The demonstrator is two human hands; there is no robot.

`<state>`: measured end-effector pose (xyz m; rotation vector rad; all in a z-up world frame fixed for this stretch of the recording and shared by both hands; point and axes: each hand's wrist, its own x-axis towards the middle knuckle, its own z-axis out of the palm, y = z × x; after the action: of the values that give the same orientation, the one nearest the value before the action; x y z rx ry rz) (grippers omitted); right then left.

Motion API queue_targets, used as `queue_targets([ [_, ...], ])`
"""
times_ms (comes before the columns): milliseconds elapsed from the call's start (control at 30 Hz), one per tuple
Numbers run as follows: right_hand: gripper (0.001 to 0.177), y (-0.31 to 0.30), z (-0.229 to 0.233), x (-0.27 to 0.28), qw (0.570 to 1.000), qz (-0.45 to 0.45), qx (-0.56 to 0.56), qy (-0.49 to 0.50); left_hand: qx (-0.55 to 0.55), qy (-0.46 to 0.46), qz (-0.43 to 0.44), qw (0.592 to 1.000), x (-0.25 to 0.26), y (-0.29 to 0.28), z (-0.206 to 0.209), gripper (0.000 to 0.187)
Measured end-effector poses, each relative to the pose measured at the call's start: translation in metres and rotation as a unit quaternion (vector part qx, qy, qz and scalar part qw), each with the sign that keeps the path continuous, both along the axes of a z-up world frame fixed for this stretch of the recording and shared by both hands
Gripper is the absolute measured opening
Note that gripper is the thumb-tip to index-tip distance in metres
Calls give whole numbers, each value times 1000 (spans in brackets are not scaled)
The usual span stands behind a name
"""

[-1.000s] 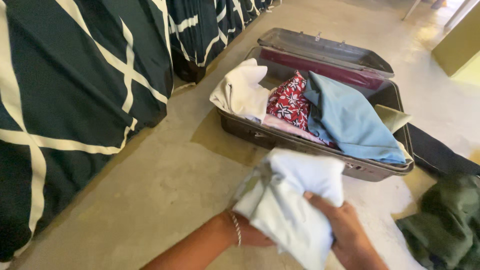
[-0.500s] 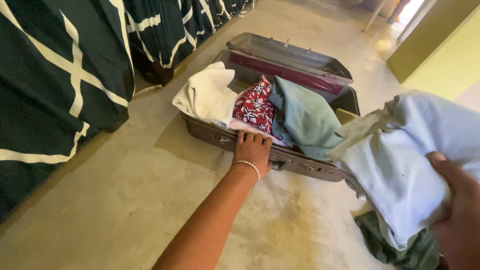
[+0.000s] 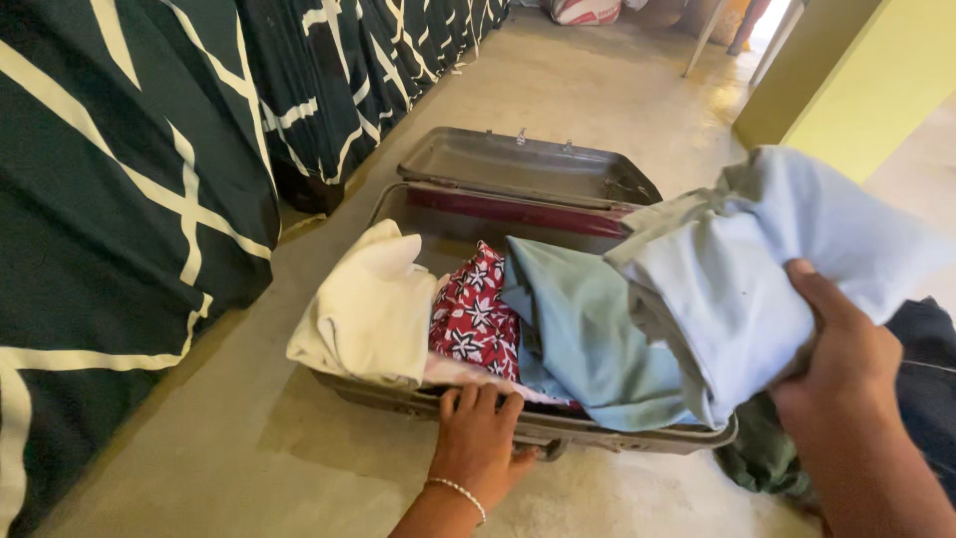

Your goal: The person folds a light blue shirt on the floor and places it into an open suitcase. They then rearrange existing clothes inside the suitcase, including a red floral shirt and a yellow top, before folding a pair of green shorts and adding them to the suitcase.

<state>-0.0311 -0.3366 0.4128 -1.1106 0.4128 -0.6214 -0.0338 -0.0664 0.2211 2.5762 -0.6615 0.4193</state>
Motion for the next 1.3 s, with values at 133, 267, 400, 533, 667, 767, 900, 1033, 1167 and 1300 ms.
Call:
queue_targets([
  [133, 52, 31, 0, 5, 997, 43, 62, 14, -17, 2, -53, 998, -25, 21, -8, 63],
  [267, 52, 44, -9, 18, 992, 86, 85, 28, -30, -36, -76, 996, -29, 41, -45, 64],
  [400, 51, 42, -47, 43, 984, 131, 112, 44, 26, -186, 13, 982, -38, 39, -97, 27],
  [533, 47, 50, -128, 61, 964, 179, 155, 119, 20, -265, 25, 964, -50, 42, -98, 9],
  [667, 44, 35, -193, 70, 955, 177, 191, 139, 40, 82, -27, 995, -52, 67, -26, 27],
  [767, 44, 23, -215, 65, 952, 198, 189, 140, -65, -140, -53, 987, -13, 68, 36, 37],
  [900, 44, 20, -209, 75, 954, 179, 175, 164, 32, 4, 76, 997, 38, 48, 60, 69],
  [1033, 44, 26, -209, 76, 953, 176, 167, 181, 43, 123, 130, 983, 47, 43, 19, 64],
  [1167, 45, 31, -195, 77, 954, 176, 166, 178, 45, 132, 133, 981, 55, 44, -7, 67],
  [1300, 46, 43, -168, 75, 956, 170, 140, 193, 32, 121, 129, 984, 58, 47, -14, 65],
])
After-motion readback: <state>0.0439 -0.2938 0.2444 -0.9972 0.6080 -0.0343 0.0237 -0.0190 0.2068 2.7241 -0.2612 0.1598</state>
